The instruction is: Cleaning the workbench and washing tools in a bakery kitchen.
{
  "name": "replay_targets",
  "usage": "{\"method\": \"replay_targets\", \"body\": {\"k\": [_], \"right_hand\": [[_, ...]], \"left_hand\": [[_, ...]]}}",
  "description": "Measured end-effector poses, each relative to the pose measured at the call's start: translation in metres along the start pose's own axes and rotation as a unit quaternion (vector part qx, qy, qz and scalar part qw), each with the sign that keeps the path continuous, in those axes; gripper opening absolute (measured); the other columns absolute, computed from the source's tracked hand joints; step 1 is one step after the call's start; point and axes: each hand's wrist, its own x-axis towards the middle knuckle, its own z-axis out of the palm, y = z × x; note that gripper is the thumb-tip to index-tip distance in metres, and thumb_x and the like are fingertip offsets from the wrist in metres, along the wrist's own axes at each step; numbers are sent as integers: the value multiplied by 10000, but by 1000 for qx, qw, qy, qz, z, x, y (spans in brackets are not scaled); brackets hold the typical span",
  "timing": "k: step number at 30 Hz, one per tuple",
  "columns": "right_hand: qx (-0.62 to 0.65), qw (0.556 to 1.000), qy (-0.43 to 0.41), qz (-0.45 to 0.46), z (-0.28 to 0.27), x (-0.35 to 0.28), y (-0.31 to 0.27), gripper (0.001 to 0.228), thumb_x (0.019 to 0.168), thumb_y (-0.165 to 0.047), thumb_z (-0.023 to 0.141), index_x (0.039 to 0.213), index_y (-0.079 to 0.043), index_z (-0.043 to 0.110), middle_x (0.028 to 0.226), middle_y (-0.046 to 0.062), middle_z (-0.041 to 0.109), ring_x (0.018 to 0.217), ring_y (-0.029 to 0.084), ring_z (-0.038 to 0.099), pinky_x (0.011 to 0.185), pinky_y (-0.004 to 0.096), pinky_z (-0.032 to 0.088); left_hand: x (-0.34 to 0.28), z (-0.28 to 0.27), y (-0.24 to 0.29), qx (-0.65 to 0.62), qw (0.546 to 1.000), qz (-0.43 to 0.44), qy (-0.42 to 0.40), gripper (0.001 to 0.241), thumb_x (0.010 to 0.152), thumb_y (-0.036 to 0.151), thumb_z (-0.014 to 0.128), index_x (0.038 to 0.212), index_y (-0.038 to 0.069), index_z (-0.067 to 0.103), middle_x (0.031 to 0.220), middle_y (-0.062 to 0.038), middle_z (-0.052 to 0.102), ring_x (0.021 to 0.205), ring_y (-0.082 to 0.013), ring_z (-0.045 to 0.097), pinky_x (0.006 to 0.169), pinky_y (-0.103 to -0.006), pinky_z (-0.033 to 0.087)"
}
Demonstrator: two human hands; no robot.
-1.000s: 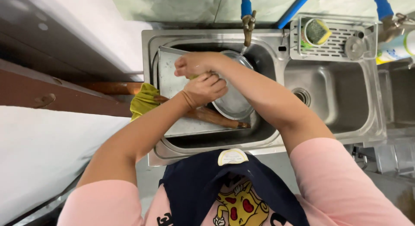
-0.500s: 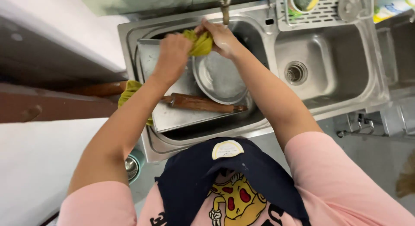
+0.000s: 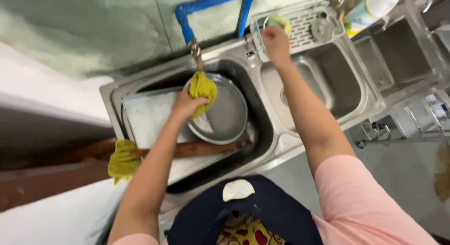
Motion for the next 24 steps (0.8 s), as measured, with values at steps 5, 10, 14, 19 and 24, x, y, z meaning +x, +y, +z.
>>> {"method": "replay_targets", "body": {"k": [5,10,14,19,24], "right_hand": [[-259,957,113,-70,-35,42,24,299,835,-141,739,1130,-102,723,1001,136,713,952,326,668,819,465,514],[-371,925,27,-69,-24,60,75,326,821,-268,786,1034,-31,711,925,216,672,860,401,623,759,509,505],[-183,983,-5,-28,-54,41,16,125,982,-158,720,1055,-57,709,1005,175,688,992,340,641,884,479,522],[187,979,16,77,-28,-26,-97,215,997,-210,648,1116,-31,628,989,63,677,915,170,633,830,340,531],[670,544,-337,375,24,-91,-198,503,991,-259,494,1402,31,501,1288,262,652,1145,416,676,973,512,592]], "left_hand": [[6,12,37,172,982,-60,44,662,757,578,825,1161,58,755,1056,-146,754,1032,-327,724,914,-404,548],[12,-25,29,229,964,17,135,633,820,496,825,1163,-22,707,1171,-221,708,1098,-353,710,975,-409,550],[-12,-58,74,172,950,173,196,724,760,136,659,1467,61,525,1391,-184,619,1263,-358,588,1069,-413,449],[-37,-66,156,252,932,201,167,598,879,66,545,1451,210,643,1223,-150,677,1189,-355,651,1083,-443,524],[-32,-44,234,532,839,98,53,641,914,538,739,1474,255,607,953,-149,709,917,-375,674,778,-496,533]]}}
